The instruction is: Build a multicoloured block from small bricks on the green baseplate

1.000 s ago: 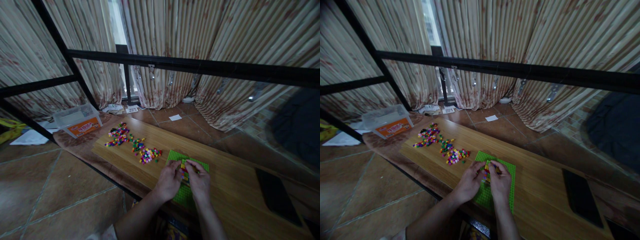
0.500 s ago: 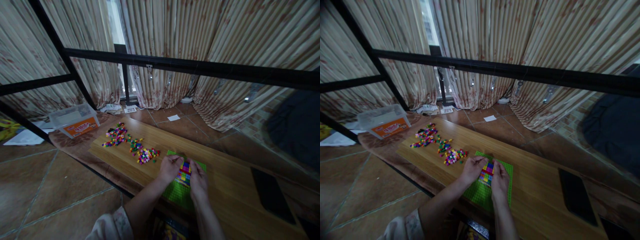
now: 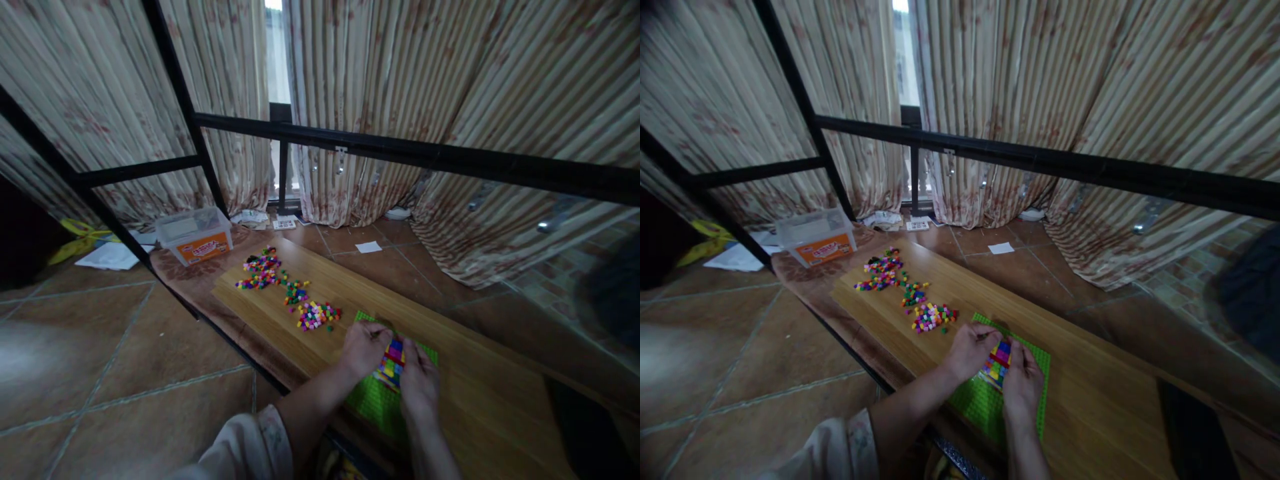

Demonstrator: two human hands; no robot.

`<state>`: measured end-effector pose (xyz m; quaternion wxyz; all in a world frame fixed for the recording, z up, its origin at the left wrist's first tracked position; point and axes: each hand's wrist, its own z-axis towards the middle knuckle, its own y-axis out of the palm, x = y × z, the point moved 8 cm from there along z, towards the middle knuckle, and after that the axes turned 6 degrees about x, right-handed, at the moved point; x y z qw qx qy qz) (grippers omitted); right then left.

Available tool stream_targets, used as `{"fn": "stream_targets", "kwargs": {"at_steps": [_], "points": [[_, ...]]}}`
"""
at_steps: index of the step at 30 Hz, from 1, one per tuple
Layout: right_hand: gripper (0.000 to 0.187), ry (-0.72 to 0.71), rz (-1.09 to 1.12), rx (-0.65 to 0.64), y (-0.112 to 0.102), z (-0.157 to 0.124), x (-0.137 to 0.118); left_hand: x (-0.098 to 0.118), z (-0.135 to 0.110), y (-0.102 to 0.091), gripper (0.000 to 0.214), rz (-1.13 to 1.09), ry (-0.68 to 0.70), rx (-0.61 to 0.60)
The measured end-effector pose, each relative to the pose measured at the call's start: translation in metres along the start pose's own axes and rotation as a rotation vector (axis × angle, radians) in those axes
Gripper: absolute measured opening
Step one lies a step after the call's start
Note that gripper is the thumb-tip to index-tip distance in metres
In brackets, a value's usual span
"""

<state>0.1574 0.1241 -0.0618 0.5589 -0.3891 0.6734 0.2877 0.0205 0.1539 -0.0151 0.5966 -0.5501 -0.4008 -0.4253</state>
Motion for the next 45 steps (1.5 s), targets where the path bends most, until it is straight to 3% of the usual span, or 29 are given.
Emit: {"fn": "stream_targets", "kwargs": {"at_steps": [4, 7, 10, 12, 14, 18, 22, 25, 30, 34, 38, 45], "points": [[0.049, -0.003, -0.067, -0.056, -0.002, 0.006, 0.001, 0.004, -0.005, -0.002, 0.033, 0.052, -0.009, 0.005], [0.056, -0.137, -0.301, 0.042, -0.018, 0.003, -0.015, 0.006, -0.015, -0.016, 0.036, 0.057, 0.022, 0.067], [0.058, -0.388, -0.443, 0.23, -0.034, -0.025, -0.051, -0.004, -0.029, -0.047, 0.034, 0.058, 0.069, 0.151], [0.054, -0.497, -0.366, 0.252, -0.034, -0.054, -0.067, -0.023, -0.037, -0.077, 0.028, 0.082, 0.052, 0.224], [0.045, -0.553, -0.314, 0.166, -0.019, -0.082, -0.071, -0.045, -0.043, -0.112, 0.025, 0.114, 0.012, 0.305], [0.03, -0.699, -0.332, -0.226, 0.045, -0.127, -0.058, -0.076, -0.045, -0.174, 0.022, 0.278, -0.01, 0.427], [0.027, -0.734, -0.431, -0.379, 0.097, -0.129, -0.041, -0.084, -0.033, -0.202, 0.024, 0.441, 0.045, 0.455], [0.028, -0.781, -0.526, -0.4, 0.136, -0.11, -0.044, -0.084, -0.019, -0.207, 0.029, 0.543, 0.106, 0.485], [0.029, -0.863, -0.877, -0.407, 0.211, -0.068, -0.047, -0.086, -0.003, -0.194, 0.035, 0.697, 0.177, 0.43], [0.024, -0.896, -0.921, -0.457, 0.248, -0.052, -0.038, -0.084, -0.002, -0.186, 0.043, 0.776, 0.195, 0.351], [0.021, -0.906, -0.939, -0.485, 0.256, -0.048, -0.027, -0.083, -0.004, -0.183, 0.044, 0.772, 0.187, 0.286], [0.013, -0.878, -0.925, -0.47, 0.244, -0.042, -0.02, -0.08, -0.005, -0.183, 0.037, 0.692, 0.207, 0.251]]}}
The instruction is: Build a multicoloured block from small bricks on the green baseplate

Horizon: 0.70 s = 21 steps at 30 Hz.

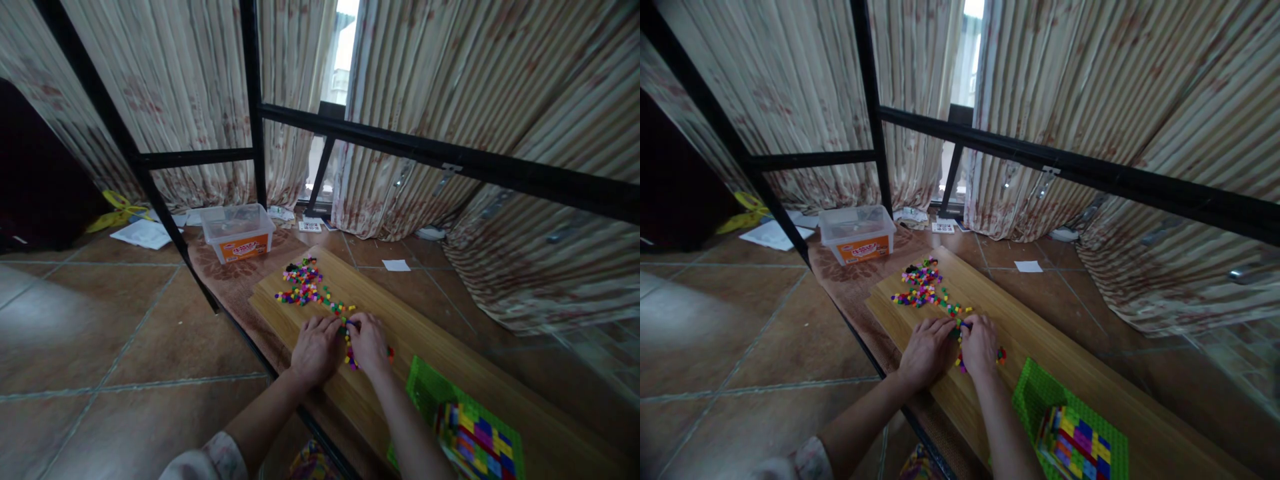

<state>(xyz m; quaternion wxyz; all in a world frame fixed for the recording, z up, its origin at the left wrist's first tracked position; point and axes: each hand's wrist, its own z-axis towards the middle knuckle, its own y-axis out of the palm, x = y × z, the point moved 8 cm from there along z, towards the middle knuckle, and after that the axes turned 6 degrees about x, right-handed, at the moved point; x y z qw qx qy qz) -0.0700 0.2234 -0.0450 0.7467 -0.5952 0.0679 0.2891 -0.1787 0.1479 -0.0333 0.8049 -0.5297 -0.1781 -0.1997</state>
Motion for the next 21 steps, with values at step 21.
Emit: {"fn": "stream_targets", "kwargs": {"at_steps": [21], "points": [[0.03, -0.06, 0.073, -0.031, 0.027, 0.07, -0.02, -0.019, 0.013, 0.0, 0.043, -0.018, -0.07, 0.167]]}}
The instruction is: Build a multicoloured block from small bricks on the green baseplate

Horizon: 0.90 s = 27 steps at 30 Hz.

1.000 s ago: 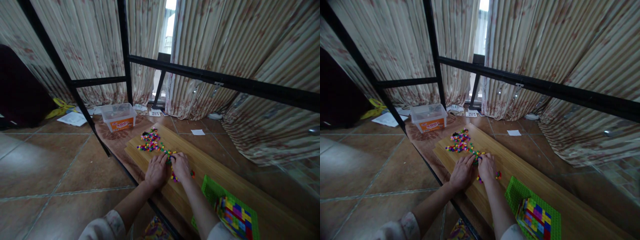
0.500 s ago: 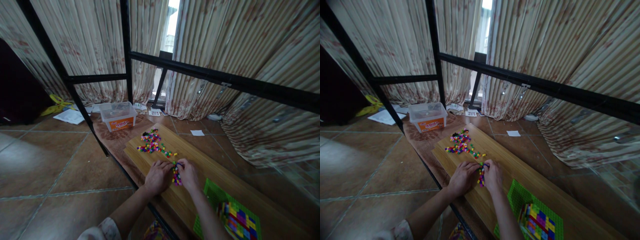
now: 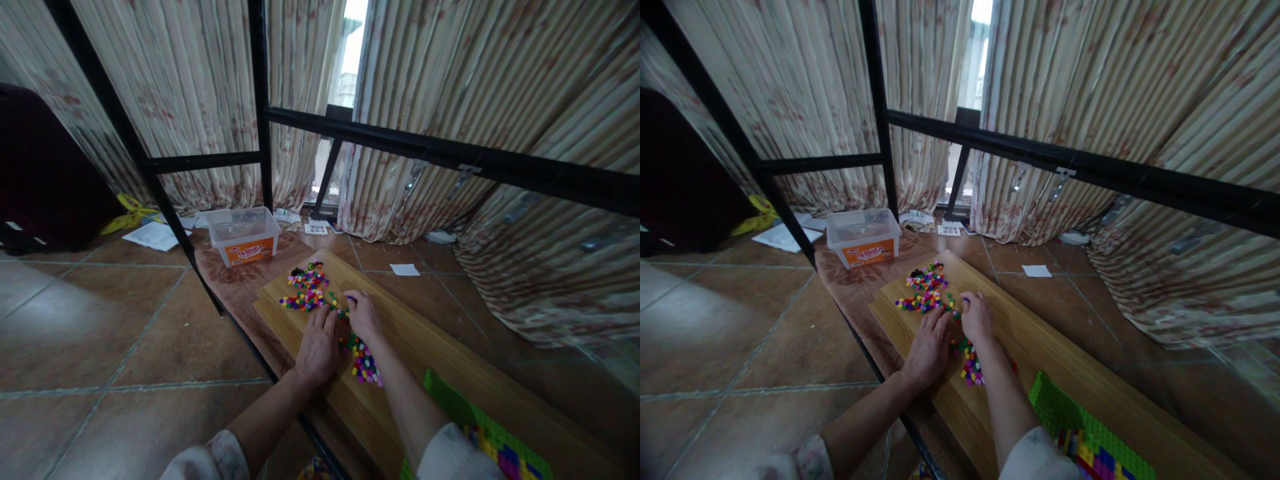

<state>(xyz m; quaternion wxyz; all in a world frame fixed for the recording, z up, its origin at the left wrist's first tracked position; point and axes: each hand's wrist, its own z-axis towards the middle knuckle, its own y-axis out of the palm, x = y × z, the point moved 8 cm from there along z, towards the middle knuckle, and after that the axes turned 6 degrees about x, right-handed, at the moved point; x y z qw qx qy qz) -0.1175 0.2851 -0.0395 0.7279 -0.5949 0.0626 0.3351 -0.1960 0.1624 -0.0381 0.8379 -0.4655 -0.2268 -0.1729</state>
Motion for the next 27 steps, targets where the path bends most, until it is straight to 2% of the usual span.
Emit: {"fn": "stream_targets", "kwargs": {"at_steps": [4, 8, 13, 20, 27], "points": [[0.032, -0.061, -0.003, -0.056, 0.014, 0.01, -0.012, -0.002, 0.007, 0.002, 0.042, 0.016, -0.006, 0.011], [0.036, -0.122, -0.009, -0.117, 0.025, 0.017, -0.024, -0.012, 0.009, 0.006, 0.046, 0.017, -0.061, 0.032], [0.037, -0.153, -0.016, -0.163, 0.032, 0.012, -0.027, -0.02, 0.008, 0.013, 0.052, 0.017, -0.1, 0.022], [0.037, -0.167, 0.004, -0.186, 0.024, -0.012, -0.026, -0.006, 0.01, 0.012, 0.054, -0.049, -0.04, -0.053], [0.037, -0.165, 0.01, -0.184, 0.001, -0.035, -0.016, 0.012, -0.001, 0.013, 0.053, -0.18, 0.044, -0.125]]}}
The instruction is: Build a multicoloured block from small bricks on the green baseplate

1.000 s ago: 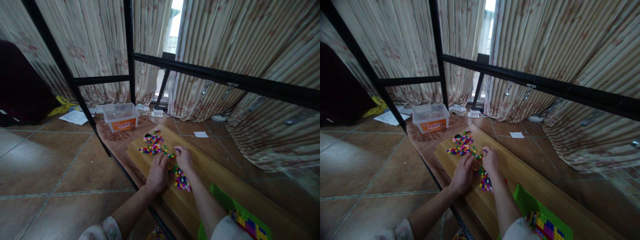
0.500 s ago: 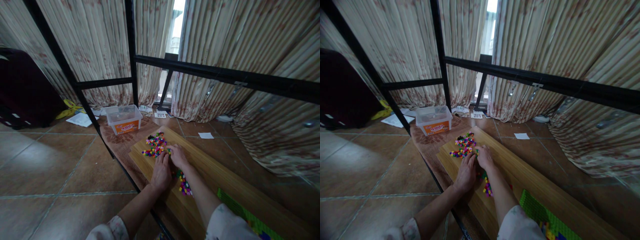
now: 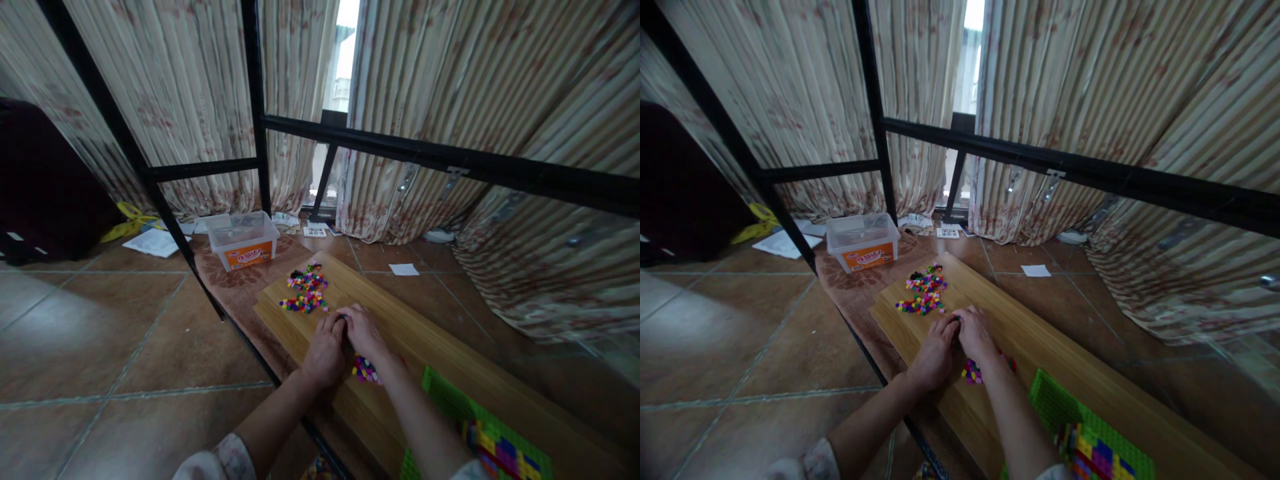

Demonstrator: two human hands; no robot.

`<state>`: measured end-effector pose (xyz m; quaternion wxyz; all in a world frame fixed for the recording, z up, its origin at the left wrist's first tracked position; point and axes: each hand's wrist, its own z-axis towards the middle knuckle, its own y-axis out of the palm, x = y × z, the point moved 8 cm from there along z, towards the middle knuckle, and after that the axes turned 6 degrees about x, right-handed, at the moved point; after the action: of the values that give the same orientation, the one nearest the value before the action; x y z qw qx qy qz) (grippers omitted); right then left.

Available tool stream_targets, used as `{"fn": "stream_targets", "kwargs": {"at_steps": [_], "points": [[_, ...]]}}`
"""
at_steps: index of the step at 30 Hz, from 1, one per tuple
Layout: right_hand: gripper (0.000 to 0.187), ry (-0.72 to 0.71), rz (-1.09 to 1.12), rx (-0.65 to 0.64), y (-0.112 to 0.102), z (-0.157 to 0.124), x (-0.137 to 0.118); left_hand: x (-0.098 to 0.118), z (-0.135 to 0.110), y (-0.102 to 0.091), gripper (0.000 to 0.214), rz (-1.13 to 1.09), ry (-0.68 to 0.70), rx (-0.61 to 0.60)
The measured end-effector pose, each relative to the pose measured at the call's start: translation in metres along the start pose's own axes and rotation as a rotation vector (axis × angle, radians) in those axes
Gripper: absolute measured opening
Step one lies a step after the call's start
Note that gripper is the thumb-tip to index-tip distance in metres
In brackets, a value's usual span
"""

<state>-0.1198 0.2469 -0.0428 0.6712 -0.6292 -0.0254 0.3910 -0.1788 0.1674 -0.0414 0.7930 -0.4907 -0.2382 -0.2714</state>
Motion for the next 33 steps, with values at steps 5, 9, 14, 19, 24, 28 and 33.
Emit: {"fn": "stream_targets", "kwargs": {"at_steps": [5, 9, 14, 19, 24, 28, 33], "points": [[0.033, 0.02, 0.006, 0.032, -0.016, -0.017, 0.007, 0.01, -0.003, 0.002, 0.049, -0.115, 0.056, -0.07], [0.03, 0.09, 0.017, 0.109, -0.034, -0.029, 0.017, 0.011, -0.006, 0.003, 0.053, -0.223, 0.092, -0.123], [0.028, 0.255, 0.176, 0.31, -0.065, -0.07, 0.032, 0.01, -0.011, 0.0, 0.062, -0.322, 0.115, -0.136], [0.027, 0.469, 0.109, 0.486, -0.073, -0.144, 0.042, 0.003, -0.014, -0.005, 0.07, -0.316, 0.068, -0.025], [0.023, 0.507, -0.117, 0.501, -0.06, -0.179, 0.035, -0.006, -0.016, -0.01, 0.059, -0.229, -0.039, 0.124], [0.017, 0.437, -0.121, 0.498, -0.057, -0.172, 0.027, -0.003, -0.015, -0.011, 0.053, -0.147, -0.052, 0.165], [0.012, 0.359, -0.044, 0.494, -0.055, -0.158, 0.015, 0.0, -0.014, -0.01, 0.048, -0.091, -0.02, 0.155]]}}
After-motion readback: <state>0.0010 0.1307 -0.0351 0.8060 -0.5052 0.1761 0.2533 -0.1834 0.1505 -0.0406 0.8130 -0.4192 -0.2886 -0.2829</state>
